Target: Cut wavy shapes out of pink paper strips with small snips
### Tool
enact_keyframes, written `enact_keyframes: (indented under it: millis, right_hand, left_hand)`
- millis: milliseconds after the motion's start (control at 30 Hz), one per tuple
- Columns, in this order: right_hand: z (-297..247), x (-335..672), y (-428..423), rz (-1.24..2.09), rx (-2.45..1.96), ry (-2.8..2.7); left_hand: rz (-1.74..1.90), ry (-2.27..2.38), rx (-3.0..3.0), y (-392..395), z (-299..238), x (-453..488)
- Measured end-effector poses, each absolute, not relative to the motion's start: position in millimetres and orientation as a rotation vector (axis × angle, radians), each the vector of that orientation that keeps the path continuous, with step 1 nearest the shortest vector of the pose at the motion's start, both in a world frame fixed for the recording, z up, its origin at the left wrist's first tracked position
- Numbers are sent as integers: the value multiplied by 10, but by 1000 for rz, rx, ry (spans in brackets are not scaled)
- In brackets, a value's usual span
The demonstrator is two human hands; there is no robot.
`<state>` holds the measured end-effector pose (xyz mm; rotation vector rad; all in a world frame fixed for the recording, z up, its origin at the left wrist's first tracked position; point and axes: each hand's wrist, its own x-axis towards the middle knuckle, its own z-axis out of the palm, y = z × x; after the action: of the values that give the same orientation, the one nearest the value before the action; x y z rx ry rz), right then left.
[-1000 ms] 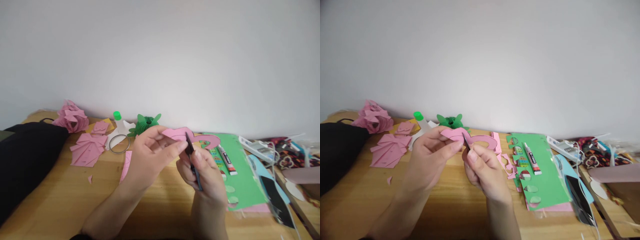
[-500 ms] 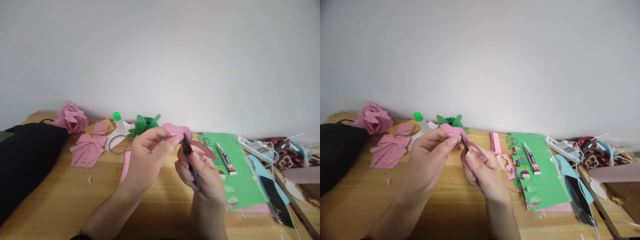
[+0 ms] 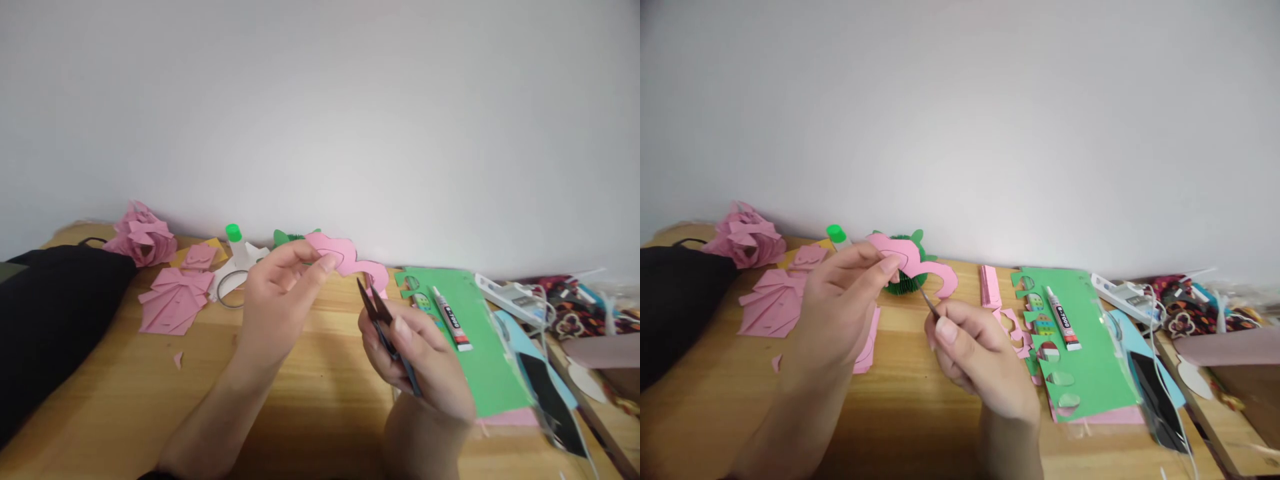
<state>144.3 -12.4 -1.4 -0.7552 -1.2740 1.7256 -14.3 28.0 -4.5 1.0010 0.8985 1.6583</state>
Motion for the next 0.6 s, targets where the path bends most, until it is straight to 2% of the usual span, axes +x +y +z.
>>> enact_keyframes:
  millis: [600]
  right_hand:
    - [-32, 1460, -81, 1688, -876, -1276]
  left_hand:
    - [1535, 958, 1392, 202, -44, -151]
